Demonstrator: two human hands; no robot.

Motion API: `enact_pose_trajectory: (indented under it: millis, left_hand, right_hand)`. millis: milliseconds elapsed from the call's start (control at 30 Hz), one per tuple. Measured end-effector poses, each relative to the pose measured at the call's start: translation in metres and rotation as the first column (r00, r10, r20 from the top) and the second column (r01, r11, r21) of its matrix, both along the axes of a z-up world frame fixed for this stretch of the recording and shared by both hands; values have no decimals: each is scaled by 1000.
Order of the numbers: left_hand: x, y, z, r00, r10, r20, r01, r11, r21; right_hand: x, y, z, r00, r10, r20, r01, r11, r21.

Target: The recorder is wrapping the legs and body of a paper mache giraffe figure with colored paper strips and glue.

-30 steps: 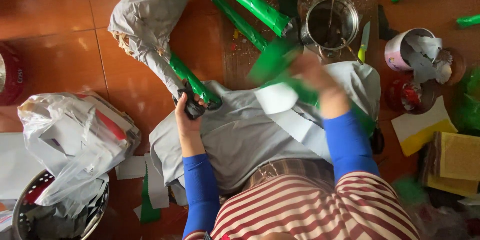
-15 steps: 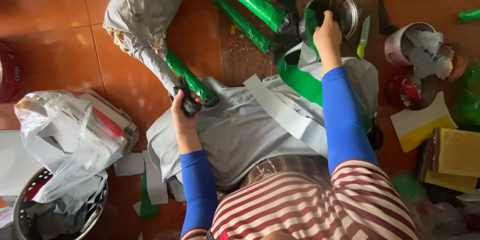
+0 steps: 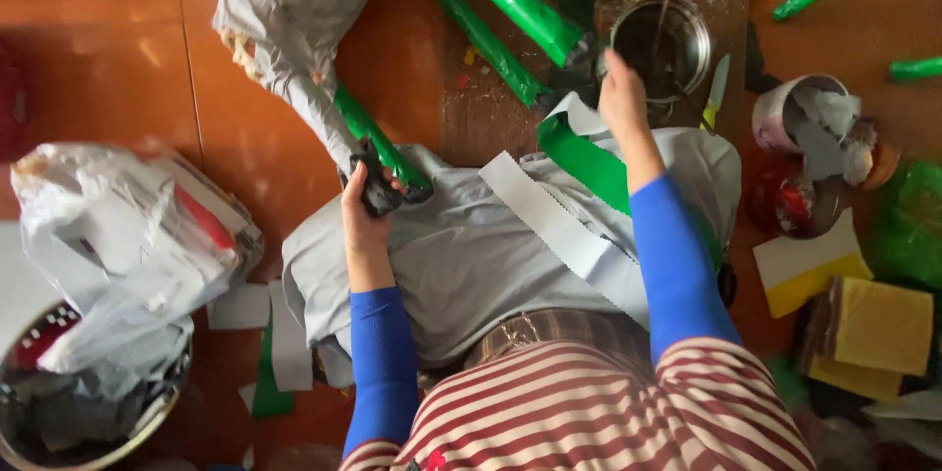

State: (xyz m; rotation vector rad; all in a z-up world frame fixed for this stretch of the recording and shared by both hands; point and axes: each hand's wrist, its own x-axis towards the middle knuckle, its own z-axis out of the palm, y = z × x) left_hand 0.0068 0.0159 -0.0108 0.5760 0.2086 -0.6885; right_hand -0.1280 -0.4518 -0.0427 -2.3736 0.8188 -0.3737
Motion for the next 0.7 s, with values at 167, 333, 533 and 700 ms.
enact_pose_trajectory:
  millis: [167,333,533,700]
  left_hand:
    - [-3,-3,-5,994,62,-92,-58,998,39]
    - [-12,-9,4,994,85,-68,-85,996,2]
    - [-7,-17,-55,987,146,71,-145,989,-20]
    - [-7,-19,-82,969,206,135,-229,955,187]
  right_hand:
    - [7,143,120,894,426,139,-404,901,-160]
    - [47,237,149,697,640,323,-604,767,-216]
    - [85,313,135,446,830,334,-863,498,-84]
    - [89,324,140,399,883,245,-900,428,-76]
